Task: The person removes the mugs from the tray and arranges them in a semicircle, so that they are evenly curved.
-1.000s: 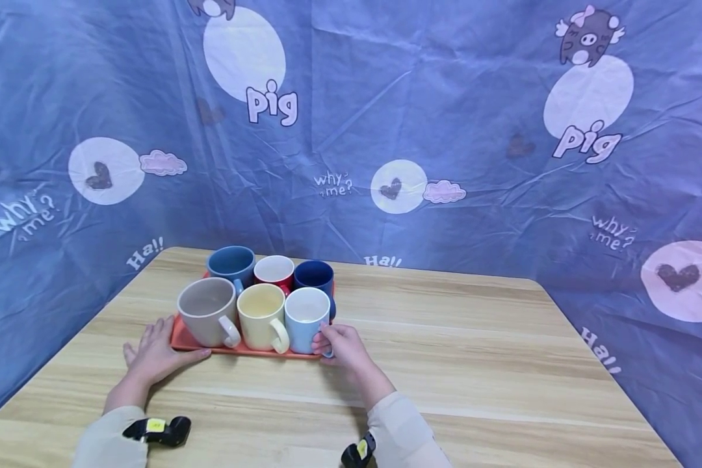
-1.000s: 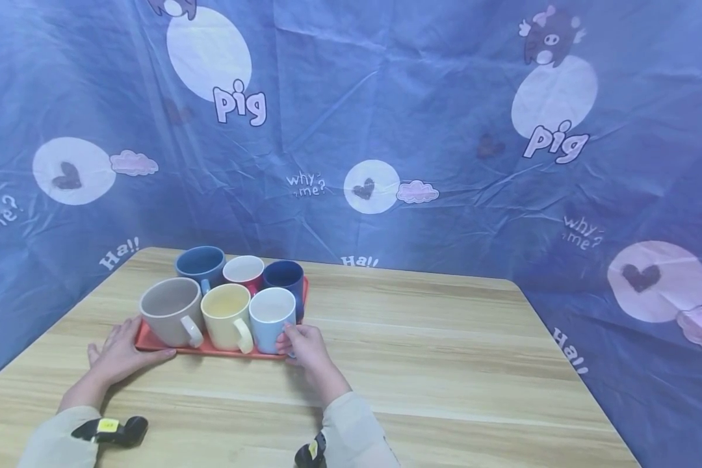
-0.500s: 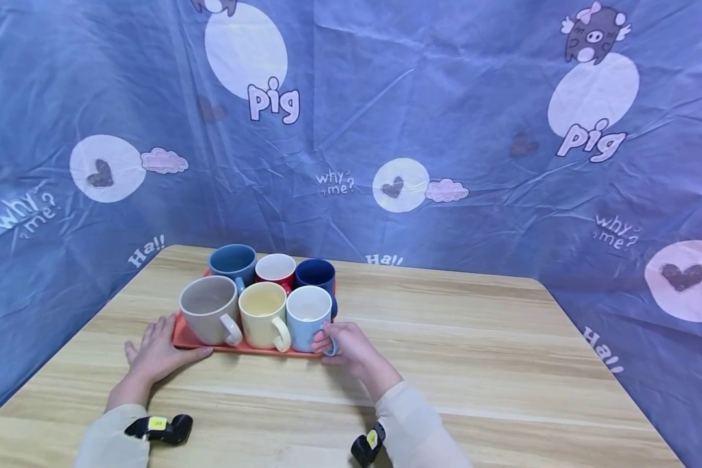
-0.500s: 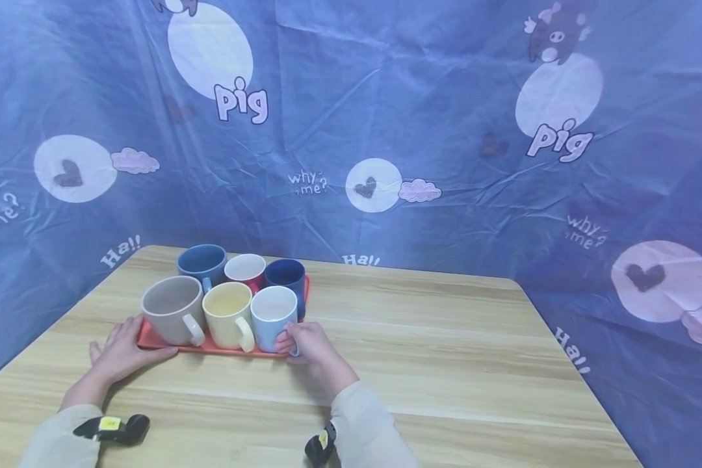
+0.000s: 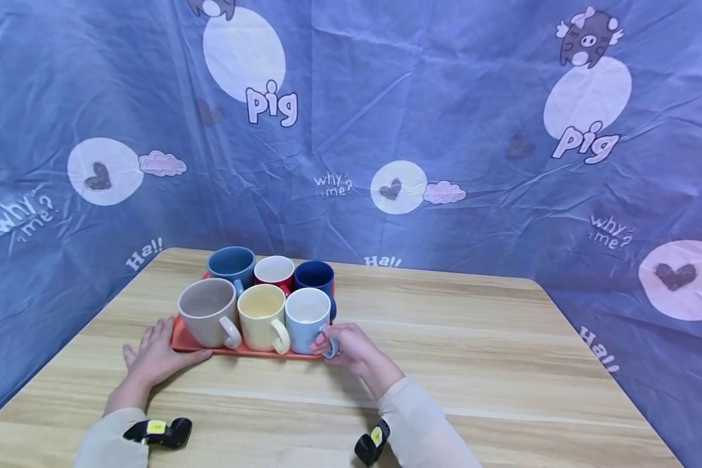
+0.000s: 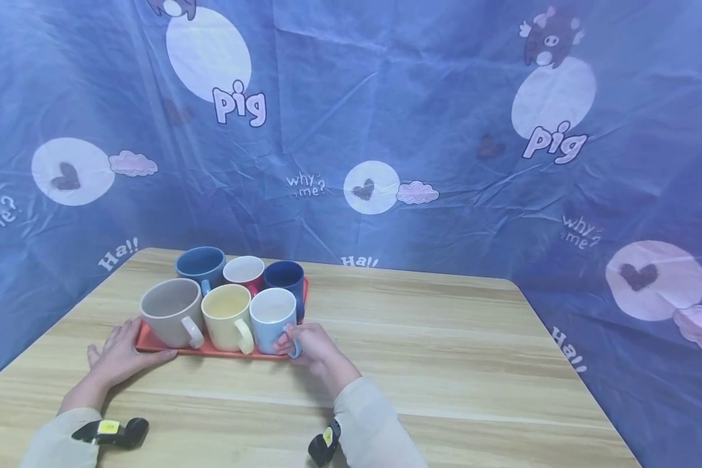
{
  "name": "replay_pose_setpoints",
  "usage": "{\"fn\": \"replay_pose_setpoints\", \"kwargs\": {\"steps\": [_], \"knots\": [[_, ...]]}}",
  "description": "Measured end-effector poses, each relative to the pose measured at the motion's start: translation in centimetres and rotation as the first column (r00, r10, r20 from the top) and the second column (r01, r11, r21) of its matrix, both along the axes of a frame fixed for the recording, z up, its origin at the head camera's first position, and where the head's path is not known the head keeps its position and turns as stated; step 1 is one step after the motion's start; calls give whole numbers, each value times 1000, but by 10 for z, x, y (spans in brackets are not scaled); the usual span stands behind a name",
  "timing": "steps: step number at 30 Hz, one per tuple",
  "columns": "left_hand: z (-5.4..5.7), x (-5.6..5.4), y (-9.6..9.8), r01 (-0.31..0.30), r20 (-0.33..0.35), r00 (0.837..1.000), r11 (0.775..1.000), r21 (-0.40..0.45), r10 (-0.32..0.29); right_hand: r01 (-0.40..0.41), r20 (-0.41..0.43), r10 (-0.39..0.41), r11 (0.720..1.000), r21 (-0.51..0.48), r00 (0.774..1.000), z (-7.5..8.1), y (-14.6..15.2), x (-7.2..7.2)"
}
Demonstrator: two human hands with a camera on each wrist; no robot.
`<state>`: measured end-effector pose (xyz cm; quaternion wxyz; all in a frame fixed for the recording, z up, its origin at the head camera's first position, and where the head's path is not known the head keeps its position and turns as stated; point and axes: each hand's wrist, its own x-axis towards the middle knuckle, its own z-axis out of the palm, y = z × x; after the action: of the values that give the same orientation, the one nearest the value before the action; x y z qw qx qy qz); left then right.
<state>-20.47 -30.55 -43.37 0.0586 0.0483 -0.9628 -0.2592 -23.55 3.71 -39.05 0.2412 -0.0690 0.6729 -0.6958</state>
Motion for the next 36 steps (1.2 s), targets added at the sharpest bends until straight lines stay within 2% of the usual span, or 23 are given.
{"fn": "replay_pose_setpoints", "kwargs": {"steps": [9,16,29,36], "knots": [[0,1,0,2,-1,1000,1000,5,-2,12,29,-10,998,-61,1000,3,-2,5],[0,1,0,1,-3,1000,1000,-1,-1,-10,20,12,994,-107,1000,8,-2,10],[0,0,-2,3,20,1000,1000,3,-3,-39,-39,37,997,-64,999,29,9,24],[0,2,-2,4,8,1000,1000,13,-4,-36,-45,31,993,-116,999,43,24,32]]}}
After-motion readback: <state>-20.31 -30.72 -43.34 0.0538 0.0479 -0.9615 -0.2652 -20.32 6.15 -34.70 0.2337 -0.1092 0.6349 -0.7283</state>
